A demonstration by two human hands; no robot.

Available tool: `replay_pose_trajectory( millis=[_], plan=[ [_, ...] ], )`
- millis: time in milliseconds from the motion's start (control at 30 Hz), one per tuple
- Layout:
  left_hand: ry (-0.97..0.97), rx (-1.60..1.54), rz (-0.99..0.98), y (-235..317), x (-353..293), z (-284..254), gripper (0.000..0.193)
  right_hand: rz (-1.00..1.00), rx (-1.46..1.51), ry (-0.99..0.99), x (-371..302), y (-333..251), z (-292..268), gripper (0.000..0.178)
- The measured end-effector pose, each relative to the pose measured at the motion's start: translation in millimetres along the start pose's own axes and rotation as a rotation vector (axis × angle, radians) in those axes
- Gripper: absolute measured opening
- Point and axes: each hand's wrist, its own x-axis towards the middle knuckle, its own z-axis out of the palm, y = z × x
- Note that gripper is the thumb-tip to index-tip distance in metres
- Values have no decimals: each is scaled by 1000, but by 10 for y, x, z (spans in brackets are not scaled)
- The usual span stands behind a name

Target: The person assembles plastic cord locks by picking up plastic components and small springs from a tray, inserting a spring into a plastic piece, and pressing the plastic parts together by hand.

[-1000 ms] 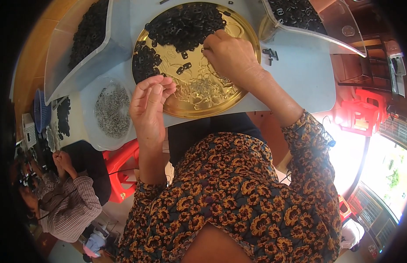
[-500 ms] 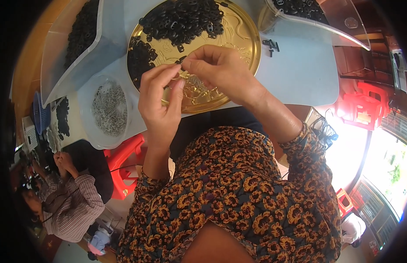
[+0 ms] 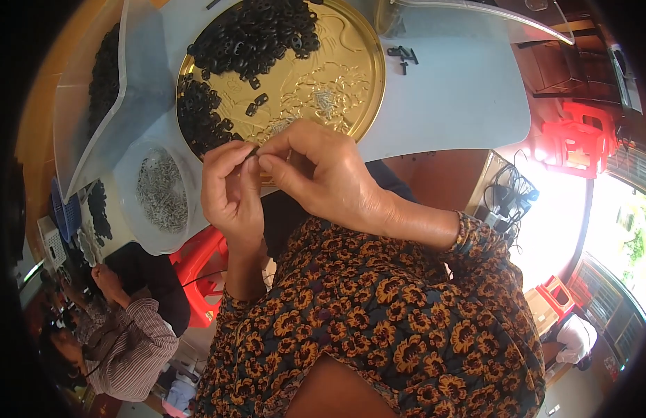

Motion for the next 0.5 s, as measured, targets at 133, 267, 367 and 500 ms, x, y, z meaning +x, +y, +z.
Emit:
replay_pose_trajectory(
  millis=[133,267,367,500],
  plan=[
    [-5,-308,-185,27,-61,4,19,-111,-153,-30,-32,30,-123,12],
    [18,-521,-304,-62,-92,-130,19,-215,-386,27,79,75,-410,12],
    [63,-509,-361,-97,-64,-223,17,-193,-541,55,277,24,-679,11],
    [97,-503,-412,-76,-33,-230,16,-266,-694,-35,521,12,-872,9]
  ],
)
